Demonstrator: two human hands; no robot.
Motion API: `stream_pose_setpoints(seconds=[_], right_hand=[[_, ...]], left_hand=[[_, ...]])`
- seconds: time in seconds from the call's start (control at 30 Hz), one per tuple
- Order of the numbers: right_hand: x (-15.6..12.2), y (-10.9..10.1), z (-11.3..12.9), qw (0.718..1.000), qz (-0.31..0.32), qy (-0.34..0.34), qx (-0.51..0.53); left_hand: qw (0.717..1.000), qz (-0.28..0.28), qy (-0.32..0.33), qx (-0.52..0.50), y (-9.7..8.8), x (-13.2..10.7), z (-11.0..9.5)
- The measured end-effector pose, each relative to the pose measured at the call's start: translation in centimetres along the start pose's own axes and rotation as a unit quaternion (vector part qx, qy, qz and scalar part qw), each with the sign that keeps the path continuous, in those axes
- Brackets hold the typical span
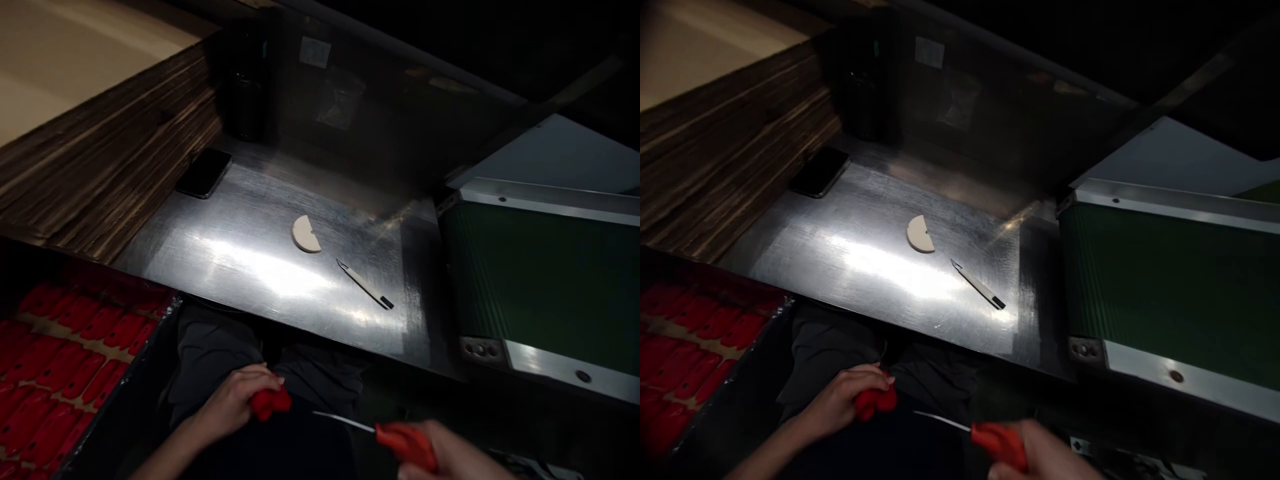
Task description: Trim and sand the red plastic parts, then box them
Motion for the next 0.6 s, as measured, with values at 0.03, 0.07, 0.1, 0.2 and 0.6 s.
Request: stream_pose_setpoints(seconds=[0.03,0.07,0.1,0.2,0.6], right_hand=[[0.4,-1.4,0.6,1.0,0.028,0.006,0.0],[0.8,-2.3,1.3,0.998,0.063,-0.005,0.009],[1.3,-2.8,1.8,0.994,0.112,-0.008,0.011],[2.1,-2.6,1.6,0.986,0.16,-0.001,0.044],[1.0,7.9,-12.7,0.843,-0.454,0.003,0.288]], left_hand=[[0.998,0.055,0.023,0.023,-0.1,-0.1,-1.1],[0.993,0.101,0.043,0.041,-0.2,-0.1,-2.0],[0.987,0.138,0.058,0.055,-0.2,-0.1,-2.6],[0.979,0.175,0.069,0.077,-0.6,0.2,-2.6],[0.978,-0.113,-0.153,-0.081,-1.4,0.9,2.8]])
Point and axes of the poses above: each hand's wrist, its own x-axis towards the middle knuckle, its own y-axis out of the palm, z = x × y, the point moved 4 cm from there along x, towards the middle knuckle
